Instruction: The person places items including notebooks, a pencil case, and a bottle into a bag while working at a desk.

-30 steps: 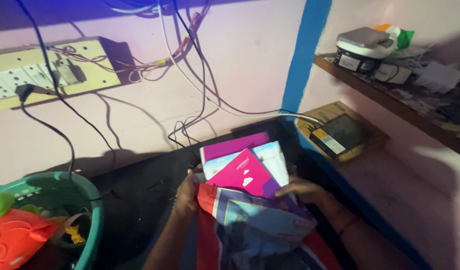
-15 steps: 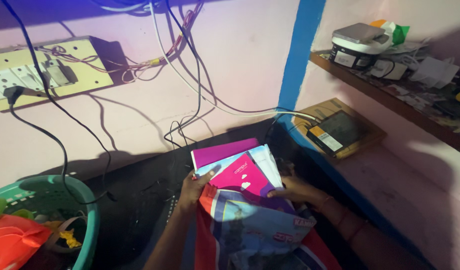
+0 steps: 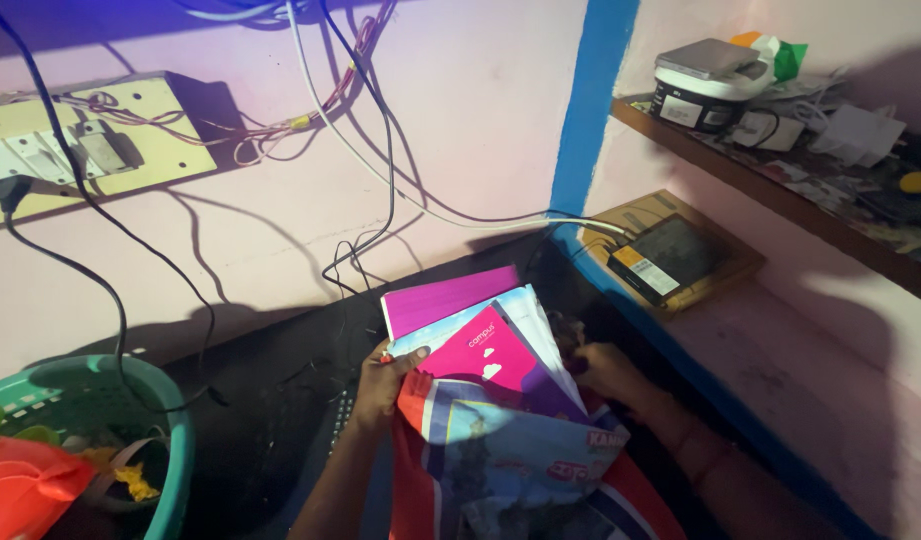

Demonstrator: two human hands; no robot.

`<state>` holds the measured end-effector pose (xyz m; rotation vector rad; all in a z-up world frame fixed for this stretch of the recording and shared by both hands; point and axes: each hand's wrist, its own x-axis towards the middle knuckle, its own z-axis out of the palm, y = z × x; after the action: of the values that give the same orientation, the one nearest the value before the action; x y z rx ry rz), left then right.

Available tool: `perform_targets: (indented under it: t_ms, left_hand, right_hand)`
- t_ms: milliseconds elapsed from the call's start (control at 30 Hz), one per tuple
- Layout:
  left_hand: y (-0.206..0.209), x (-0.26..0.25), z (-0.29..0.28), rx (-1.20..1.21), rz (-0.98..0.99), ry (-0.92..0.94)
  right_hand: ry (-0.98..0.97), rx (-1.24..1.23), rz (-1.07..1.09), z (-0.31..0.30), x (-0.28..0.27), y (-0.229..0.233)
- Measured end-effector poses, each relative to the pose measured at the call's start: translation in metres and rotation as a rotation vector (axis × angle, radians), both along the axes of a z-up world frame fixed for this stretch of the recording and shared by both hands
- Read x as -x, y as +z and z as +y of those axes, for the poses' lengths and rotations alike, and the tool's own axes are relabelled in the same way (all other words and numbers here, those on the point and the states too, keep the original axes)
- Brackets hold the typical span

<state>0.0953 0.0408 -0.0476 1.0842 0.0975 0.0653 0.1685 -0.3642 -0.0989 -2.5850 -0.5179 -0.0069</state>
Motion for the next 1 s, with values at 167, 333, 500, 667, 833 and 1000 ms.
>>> perform_targets:
  t_ms: [167, 333, 500, 667, 833, 1000]
  left_hand:
    - [0.001, 0.000, 0.000, -0.037, -0.025, 0.006]
    - [-0.004, -0.004, 0.001, 0.014, 0.011, -0.004]
    - [-0.010, -0.007, 0.002, 0.005, 0.006, 0.015]
    - [0.013, 0.015, 0.005, 0.085, 0.012, 0.002]
    - [0.023, 0.020, 0.008, 0.191, -0.023, -0.018]
    - [0.064, 0.026, 0.004, 0.192, -0.099, 0.093]
  right_hand:
    - [-0.006, 0.359, 0.072, 0.010, -0.001, -0.010]
    - [0.018, 0.442, -0.136, 0.015, -0.006, -0.029]
    - [-0.100, 0.272, -0.009, 0.019, 0.008, -0.008]
    - [-0.293, -0.144, -0.292, 0.010, 0.016, 0.033]
    - [-0.373, -0.301, -0.377, 0.025, 0.002, 0.068]
    - [-0.179, -0.455, -0.411, 0.027, -0.010, 0.112]
